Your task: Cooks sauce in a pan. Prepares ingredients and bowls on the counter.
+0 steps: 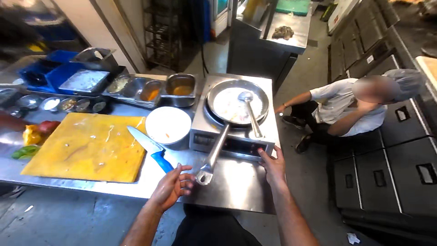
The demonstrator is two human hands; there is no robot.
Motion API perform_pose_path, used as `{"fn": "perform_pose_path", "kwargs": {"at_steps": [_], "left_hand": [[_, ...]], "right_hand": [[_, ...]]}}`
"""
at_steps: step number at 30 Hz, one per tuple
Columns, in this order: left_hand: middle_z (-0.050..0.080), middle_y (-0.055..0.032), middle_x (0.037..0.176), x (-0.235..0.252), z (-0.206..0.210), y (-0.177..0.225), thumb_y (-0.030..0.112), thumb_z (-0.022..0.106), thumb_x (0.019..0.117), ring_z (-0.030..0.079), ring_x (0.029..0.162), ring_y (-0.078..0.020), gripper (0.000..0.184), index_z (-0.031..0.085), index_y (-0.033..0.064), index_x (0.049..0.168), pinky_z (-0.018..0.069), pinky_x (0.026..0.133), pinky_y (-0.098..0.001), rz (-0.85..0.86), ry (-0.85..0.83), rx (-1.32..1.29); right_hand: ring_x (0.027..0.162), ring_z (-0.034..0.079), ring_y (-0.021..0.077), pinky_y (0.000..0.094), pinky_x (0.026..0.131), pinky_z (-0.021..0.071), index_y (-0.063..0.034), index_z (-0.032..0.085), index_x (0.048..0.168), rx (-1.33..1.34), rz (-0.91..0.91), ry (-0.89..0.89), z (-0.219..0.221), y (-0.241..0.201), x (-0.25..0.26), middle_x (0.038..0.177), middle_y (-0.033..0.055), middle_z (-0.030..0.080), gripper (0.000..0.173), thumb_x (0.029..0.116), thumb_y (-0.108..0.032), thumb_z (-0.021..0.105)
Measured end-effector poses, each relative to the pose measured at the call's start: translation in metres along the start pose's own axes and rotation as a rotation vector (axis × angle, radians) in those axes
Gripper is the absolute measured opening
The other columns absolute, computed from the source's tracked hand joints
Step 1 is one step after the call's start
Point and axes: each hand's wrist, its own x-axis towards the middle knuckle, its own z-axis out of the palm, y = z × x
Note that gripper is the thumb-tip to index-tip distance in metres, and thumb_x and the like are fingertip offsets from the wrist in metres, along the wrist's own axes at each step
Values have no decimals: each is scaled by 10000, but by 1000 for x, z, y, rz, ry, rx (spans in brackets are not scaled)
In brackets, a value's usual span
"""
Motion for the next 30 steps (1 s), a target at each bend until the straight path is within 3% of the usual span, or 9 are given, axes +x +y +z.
{"fn": "perform_pose_path", "kwargs": {"at_steps": [7, 15, 21, 30], "left_hand": [[720, -125, 924, -2, -27, -15, 354, 261, 1137, 704, 707, -198, 466, 593, 46, 1249, 585, 575, -299, -15, 85, -35], [721, -124, 892, -7, -31, -25, 340, 231, 1139, 697, 660, -190, 481, 593, 43, 1249, 580, 540, -297, -23, 108, -54], [729, -125, 886, -8, -36, -30, 330, 223, 1136, 701, 643, -184, 470, 580, 67, 1295, 580, 525, -292, -4, 105, -72], [730, -118, 890, -11, -39, -31, 316, 239, 1133, 702, 653, -178, 458, 591, 55, 1267, 582, 528, -289, -22, 105, -64]], "right_hand": [[749, 716, 253, 414, 686, 621, -154, 528, 1441, 10, -7, -7, -3, 5, 3, 997, 169, 722, 661, 861, -141, 844], [709, 674, 224, 387, 644, 577, -209, 488, 1468, -76, 12, -41, -6, -5, -5, 982, 158, 711, 670, 889, -203, 825], [694, 675, 235, 398, 640, 581, -214, 529, 1438, -55, 23, -9, 0, -11, -10, 959, 165, 714, 647, 872, -181, 840], [815, 724, 254, 425, 747, 618, -206, 486, 1488, -63, -19, -94, -5, -3, -13, 1051, 164, 726, 681, 893, -188, 816]]}}
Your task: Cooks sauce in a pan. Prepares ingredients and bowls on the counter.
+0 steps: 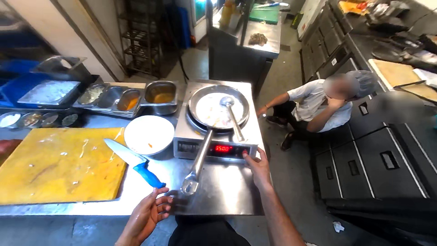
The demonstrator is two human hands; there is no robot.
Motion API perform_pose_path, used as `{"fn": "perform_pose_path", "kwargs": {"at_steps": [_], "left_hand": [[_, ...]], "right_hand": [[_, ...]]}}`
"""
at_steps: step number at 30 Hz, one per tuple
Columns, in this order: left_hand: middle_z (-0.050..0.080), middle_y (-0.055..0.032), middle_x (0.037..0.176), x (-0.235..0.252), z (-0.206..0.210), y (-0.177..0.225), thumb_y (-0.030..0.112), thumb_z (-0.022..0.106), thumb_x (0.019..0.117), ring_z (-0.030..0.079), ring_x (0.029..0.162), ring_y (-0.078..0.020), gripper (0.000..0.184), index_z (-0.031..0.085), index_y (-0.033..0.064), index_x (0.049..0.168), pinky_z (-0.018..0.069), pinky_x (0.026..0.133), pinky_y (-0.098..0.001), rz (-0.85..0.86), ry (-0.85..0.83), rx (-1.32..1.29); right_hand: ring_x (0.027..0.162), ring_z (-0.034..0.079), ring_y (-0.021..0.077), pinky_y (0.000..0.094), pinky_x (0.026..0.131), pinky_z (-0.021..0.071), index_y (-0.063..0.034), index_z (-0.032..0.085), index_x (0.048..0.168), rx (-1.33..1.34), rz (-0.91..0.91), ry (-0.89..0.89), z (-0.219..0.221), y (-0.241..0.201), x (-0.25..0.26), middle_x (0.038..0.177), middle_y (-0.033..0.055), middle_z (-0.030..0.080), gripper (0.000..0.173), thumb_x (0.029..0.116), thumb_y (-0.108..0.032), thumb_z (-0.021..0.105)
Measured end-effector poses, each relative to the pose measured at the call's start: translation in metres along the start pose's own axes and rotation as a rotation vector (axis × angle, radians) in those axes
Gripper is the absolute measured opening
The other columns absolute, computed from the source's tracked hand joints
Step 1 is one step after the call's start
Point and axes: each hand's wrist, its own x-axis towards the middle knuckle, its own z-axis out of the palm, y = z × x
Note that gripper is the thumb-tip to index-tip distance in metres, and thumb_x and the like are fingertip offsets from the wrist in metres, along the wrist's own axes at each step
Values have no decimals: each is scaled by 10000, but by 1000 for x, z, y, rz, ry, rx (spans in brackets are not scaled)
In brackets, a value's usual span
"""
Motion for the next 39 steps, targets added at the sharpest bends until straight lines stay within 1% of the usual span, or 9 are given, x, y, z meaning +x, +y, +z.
{"fn": "perform_pose_path", "kwargs": {"at_steps": [6, 11, 14, 16, 19, 23, 26, 31, 39], "left_hand": [[661, -93, 804, 9, -13, 9, 185, 495, 1091, 657, 628, -168, 244, 590, -24, 1171, 583, 583, -315, 209, 383, 283], [691, -208, 1047, 47, -28, 17, 395, 733, 941, 699, 930, -343, 734, 415, -30, 1449, 568, 886, -565, 406, 703, 852], [582, -234, 1345, 58, -22, 33, 509, 702, 930, 695, 1018, -375, 776, 416, 54, 1489, 572, 888, -583, 361, 762, 963], [570, -237, 1351, 59, -16, 50, 474, 679, 956, 684, 1037, -369, 681, 478, 47, 1447, 575, 890, -561, 425, 736, 943], [703, -209, 1077, 71, -18, 91, 466, 610, 1006, 713, 957, -352, 677, 426, -4, 1456, 586, 857, -559, 469, 624, 799], [658, -263, 1213, 109, -37, 151, 436, 562, 1038, 722, 1009, -363, 664, 366, 2, 1500, 601, 881, -547, 209, 384, 673], [698, -232, 1121, 131, -48, 165, 218, 568, 1012, 751, 861, -304, 447, 497, -1, 1395, 639, 772, -482, 110, 239, 560], [714, -192, 1005, 107, -79, 191, 201, 550, 1019, 734, 756, -268, 388, 542, 32, 1368, 634, 702, -450, 189, 149, 526], [691, -52, 808, -27, -277, 245, 4, 511, 1009, 659, 557, -121, 290, 541, 35, 1296, 584, 494, -289, 551, 382, 315]], "right_hand": [[761, 718, 238, 412, 689, 633, -92, 513, 1468, 47, -65, 48, 5, 12, 14, 1058, 170, 714, 635, 900, -112, 796], [848, 689, 231, 401, 753, 603, -21, 509, 1476, -271, -216, 160, 1, 10, 0, 1121, 214, 678, 636, 929, -206, 774], [804, 631, 228, 374, 772, 547, 136, 626, 1111, -516, -488, 215, 17, 14, -38, 926, 249, 650, 360, 1015, -211, 636], [773, 681, 217, 376, 755, 581, 125, 691, 977, -588, -577, -88, 55, 10, -78, 844, 211, 696, 228, 978, -93, 621], [936, 724, 226, 390, 853, 605, -8, 746, 1097, -622, -751, -572, 154, 28, -111, 1026, 139, 738, 271, 916, -201, 688], [1257, 595, 353, 479, 1052, 514, -175, 631, 1417, -844, -784, -779, 281, 34, -122, 1391, 207, 592, 496, 934, -272, 682], [1209, 607, 377, 488, 994, 533, -167, 624, 1417, -1104, -768, -663, 336, 34, -129, 1327, 222, 611, 477, 941, -200, 650], [992, 725, 305, 479, 853, 604, -114, 466, 1536, -1127, -482, -626, 339, 3, -171, 1203, 162, 696, 535, 1012, -205, 525], [669, 711, 138, 328, 655, 632, -53, 557, 1437, -634, -221, -465, 329, 7, -200, 903, 64, 742, 447, 1006, -169, 563]]}}
